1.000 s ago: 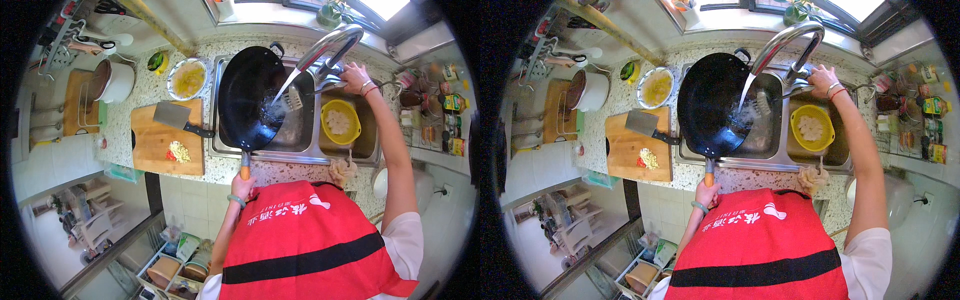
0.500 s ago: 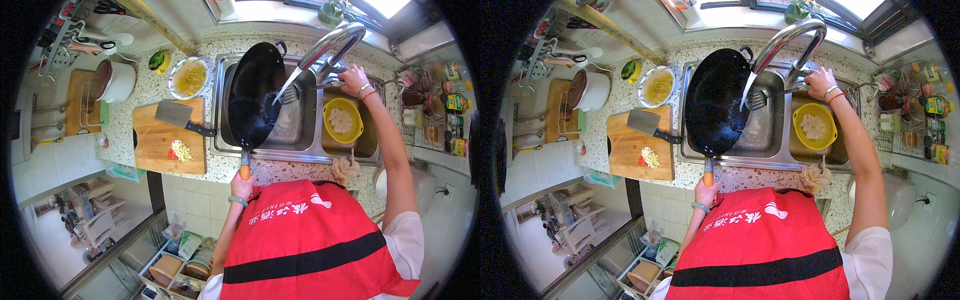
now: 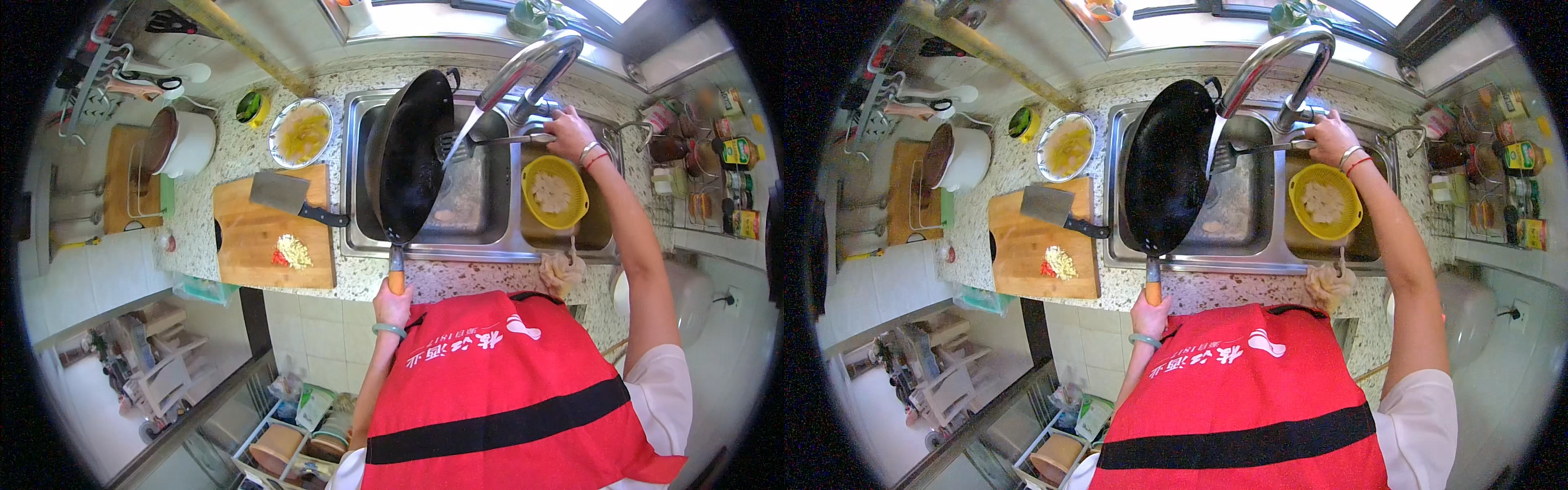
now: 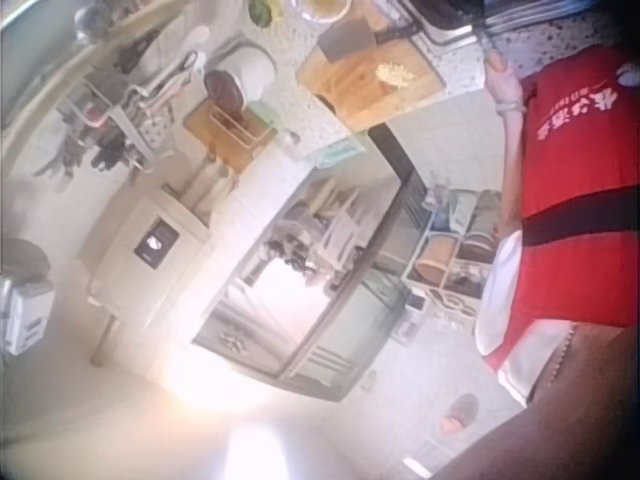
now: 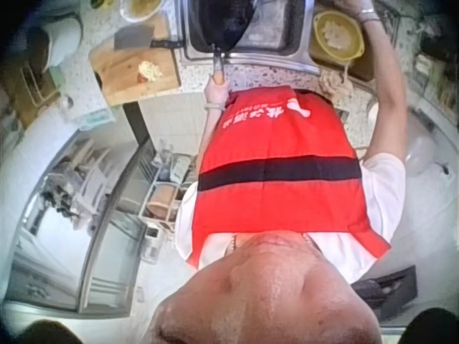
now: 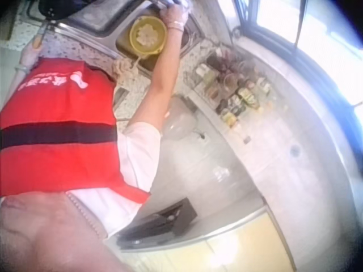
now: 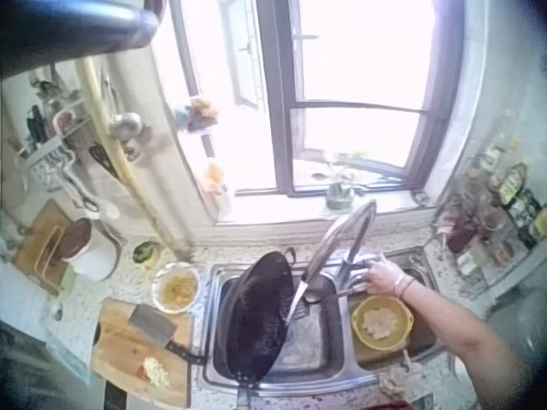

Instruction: The person pours beaten eggs from a bowl into a hot wok and scrambles them with a spatula. After cooking, the person transfers the scrambled eggs to a plate, washes the wok in the sink, and rinses a plate under the tap.

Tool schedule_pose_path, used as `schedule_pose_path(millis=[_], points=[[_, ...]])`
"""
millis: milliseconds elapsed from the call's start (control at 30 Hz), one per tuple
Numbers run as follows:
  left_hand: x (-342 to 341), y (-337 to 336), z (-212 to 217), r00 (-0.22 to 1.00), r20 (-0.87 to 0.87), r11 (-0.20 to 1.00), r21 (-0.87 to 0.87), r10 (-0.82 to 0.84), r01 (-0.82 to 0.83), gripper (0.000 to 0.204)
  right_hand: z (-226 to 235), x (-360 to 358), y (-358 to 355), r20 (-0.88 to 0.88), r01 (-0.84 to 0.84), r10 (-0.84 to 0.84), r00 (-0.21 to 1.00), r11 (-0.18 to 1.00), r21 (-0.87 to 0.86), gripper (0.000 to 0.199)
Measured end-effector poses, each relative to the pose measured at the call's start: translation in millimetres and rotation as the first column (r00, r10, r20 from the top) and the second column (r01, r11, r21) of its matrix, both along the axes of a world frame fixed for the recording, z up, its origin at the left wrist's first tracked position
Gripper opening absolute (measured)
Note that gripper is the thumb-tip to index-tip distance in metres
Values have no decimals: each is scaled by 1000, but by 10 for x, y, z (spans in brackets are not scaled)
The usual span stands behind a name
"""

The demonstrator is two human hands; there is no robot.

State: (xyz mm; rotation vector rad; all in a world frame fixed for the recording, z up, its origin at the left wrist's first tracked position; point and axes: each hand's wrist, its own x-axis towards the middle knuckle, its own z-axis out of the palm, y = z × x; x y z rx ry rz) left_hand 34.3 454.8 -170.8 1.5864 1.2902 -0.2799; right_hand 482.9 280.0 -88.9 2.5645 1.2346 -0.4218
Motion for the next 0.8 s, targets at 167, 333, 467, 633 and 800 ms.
schedule_pose_path(millis=[167,333,467,633,800], points=[[-26,-18,-32,998,-61,1000,-1,-21,21,35,-175,-114,-165,-107,83,-74,992,993,80,16],[-129,-39,-169,967,129,898,415,-218,147,30,-60,-349,-224,155,-98,60,986,963,250,22],[34,99,115,994,106,999,-35,-23,27,25,-3,-630,-234,-125,173,-156,980,975,142,24],[35,90,87,964,77,753,-641,253,-146,22,12,-1251,-238,-598,416,-239,765,892,177,33],[95,-22,84,957,59,661,-735,285,-152,23,256,-1708,-325,-689,408,-247,681,910,77,34]])
